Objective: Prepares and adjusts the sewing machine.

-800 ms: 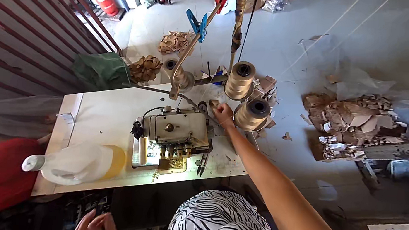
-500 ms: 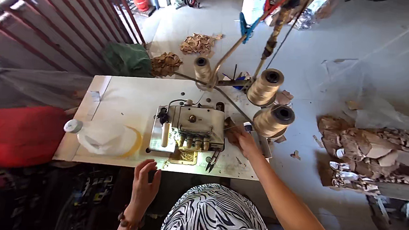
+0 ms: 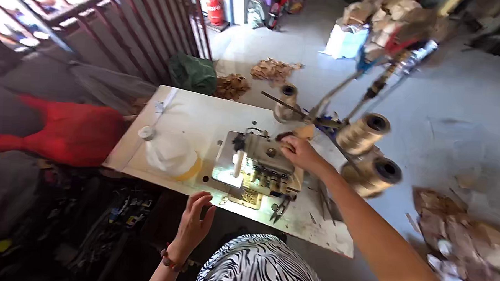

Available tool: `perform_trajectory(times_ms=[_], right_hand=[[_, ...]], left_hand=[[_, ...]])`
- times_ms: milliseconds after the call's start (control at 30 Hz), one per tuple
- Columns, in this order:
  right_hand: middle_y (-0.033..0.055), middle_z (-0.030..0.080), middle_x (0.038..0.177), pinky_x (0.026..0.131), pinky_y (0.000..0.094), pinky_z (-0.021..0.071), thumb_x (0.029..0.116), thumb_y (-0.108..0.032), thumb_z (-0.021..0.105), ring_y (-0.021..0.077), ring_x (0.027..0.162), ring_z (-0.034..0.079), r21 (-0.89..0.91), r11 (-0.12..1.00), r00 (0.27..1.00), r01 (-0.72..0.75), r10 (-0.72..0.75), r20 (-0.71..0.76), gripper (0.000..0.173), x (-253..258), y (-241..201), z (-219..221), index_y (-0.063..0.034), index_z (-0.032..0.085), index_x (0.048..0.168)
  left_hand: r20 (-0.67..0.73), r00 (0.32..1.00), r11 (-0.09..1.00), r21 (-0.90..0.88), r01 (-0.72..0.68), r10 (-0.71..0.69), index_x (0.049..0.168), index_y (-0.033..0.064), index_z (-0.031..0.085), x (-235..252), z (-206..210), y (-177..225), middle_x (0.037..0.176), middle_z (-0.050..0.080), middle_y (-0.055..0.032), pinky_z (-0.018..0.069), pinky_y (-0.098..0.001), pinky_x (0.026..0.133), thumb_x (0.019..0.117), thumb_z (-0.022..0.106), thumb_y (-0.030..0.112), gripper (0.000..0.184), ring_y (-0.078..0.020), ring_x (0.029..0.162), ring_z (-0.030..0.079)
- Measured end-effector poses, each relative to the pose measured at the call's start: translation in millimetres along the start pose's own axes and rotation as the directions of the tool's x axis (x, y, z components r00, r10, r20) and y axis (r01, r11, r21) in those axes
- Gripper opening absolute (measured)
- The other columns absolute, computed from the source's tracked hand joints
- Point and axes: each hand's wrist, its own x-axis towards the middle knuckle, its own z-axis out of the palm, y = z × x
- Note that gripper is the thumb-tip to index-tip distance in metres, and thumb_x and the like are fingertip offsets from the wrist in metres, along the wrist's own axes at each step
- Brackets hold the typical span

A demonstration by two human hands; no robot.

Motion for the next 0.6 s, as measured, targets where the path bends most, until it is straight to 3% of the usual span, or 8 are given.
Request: perform_trajectory(times_ms=[133, 200, 267, 333, 367, 433, 500, 600], right_hand=[[0.0291, 0.062, 0.130, 0.106, 0.0565, 0.0454, 0.1014, -0.015, 0.060, 0.0424, 0.121, 0.061, -0.084, 0.983, 0.948, 0.163, -0.132, 0.289, 0.035, 25.1, -17.3, 2.1, 0.0080, 0.064, 0.127], [0.0300, 0.063, 0.126, 0.103, 0.0595, 0.0462, 0.1036, -0.023, 0.054, 0.0445, 0.118, 0.061, -0.054, 0.968, 0.930, 0.243, -0.217, 0.295, 0.037, 29.4, -14.6, 3.4, 0.0095, 0.068, 0.114], [0.0290, 0.067, 0.119, 0.100, 0.0602, 0.0485, 0.1045, -0.019, 0.045, 0.0439, 0.114, 0.065, -0.031, 0.957, 0.929, 0.290, -0.273, 0.251, 0.039, 31.0, -9.3, 3.8, 0.0101, 0.070, 0.109], [0.0322, 0.067, 0.115, 0.096, 0.0595, 0.0518, 0.1015, -0.007, 0.056, 0.0452, 0.106, 0.068, -0.033, 0.976, 0.941, 0.215, -0.198, 0.273, 0.029, 31.6, -10.7, 0.5, 0.0139, 0.062, 0.120], [0.0344, 0.065, 0.114, 0.094, 0.0602, 0.0525, 0.0975, -0.007, 0.065, 0.0471, 0.104, 0.067, -0.061, 0.982, 0.945, 0.181, -0.156, 0.286, 0.035, 32.3, -11.6, 0.9, 0.0154, 0.057, 0.124], [0.0396, 0.061, 0.115, 0.094, 0.0652, 0.0491, 0.0936, -0.019, 0.074, 0.0533, 0.105, 0.063, -0.187, 0.966, 0.941, 0.177, -0.111, 0.319, 0.051, 35.4, -12.6, 5.7, 0.0194, 0.055, 0.121], [0.0400, 0.060, 0.118, 0.093, 0.0692, 0.0474, 0.0993, -0.038, 0.065, 0.0559, 0.111, 0.061, -0.391, 0.908, 0.935, 0.151, -0.003, 0.355, 0.058, 35.2, -18.4, 10.4, 0.0167, 0.060, 0.118], [0.0352, 0.065, 0.117, 0.092, 0.0685, 0.0481, 0.1049, -0.047, 0.049, 0.0530, 0.114, 0.063, -0.598, 0.798, 0.914, 0.075, 0.184, 0.361, 0.061, 33.7, -34.7, 15.3, 0.0099, 0.064, 0.117]], left_hand=[[0.008, 0.993, 0.993, 0.002, 0.115, -0.115, 0.117, -0.0046, 0.066, -6.9, -15.1, 3.5, 0.121, 0.065, -0.0235, 0.0606, -0.0352, 0.086, 0.0931, 0.065, 0.008, 0.027, -0.0244, 0.099, 0.071], [0.008, 0.992, 0.992, -0.013, 0.129, -0.129, 0.118, -0.0032, 0.066, -10.0, -18.9, 2.6, 0.122, 0.066, -0.0223, 0.0609, -0.0364, 0.085, 0.0928, 0.068, 0.008, 0.028, -0.0248, 0.097, 0.071], [0.020, 0.992, 0.992, -0.040, 0.124, -0.123, 0.121, -0.0012, 0.065, -11.8, -21.5, 4.4, 0.123, 0.065, -0.0212, 0.0603, -0.0357, 0.085, 0.0938, 0.069, 0.009, 0.029, -0.0241, 0.097, 0.070], [0.030, 0.994, 0.993, -0.048, 0.107, -0.106, 0.122, -0.0005, 0.064, -12.3, -21.6, 9.7, 0.121, 0.065, -0.0214, 0.0597, -0.0346, 0.084, 0.0937, 0.069, 0.008, 0.030, -0.0248, 0.096, 0.070], [0.039, 0.995, 0.994, -0.051, 0.098, -0.096, 0.122, -0.0006, 0.063, -12.9, -21.5, 12.4, 0.120, 0.065, -0.0217, 0.0595, -0.0341, 0.083, 0.0937, 0.069, 0.007, 0.030, -0.0251, 0.095, 0.070], [0.063, 0.995, 0.996, -0.040, 0.081, -0.078, 0.122, 0.0003, 0.063, -14.5, -21.8, 16.4, 0.119, 0.065, -0.0213, 0.0592, -0.0338, 0.081, 0.0940, 0.069, 0.007, 0.029, -0.0250, 0.092, 0.069], [0.088, 0.994, 0.997, -0.022, 0.071, -0.069, 0.122, 0.0008, 0.063, -16.4, -21.0, 19.7, 0.119, 0.065, -0.0208, 0.0592, -0.0350, 0.082, 0.0950, 0.068, 0.008, 0.029, -0.0258, 0.093, 0.069], [0.108, 0.992, 0.998, -0.005, 0.068, -0.067, 0.124, 0.0000, 0.062, -15.7, -17.4, 25.1, 0.119, 0.065, -0.0214, 0.0586, -0.0352, 0.083, 0.0957, 0.067, 0.009, 0.030, -0.0266, 0.093, 0.069]])
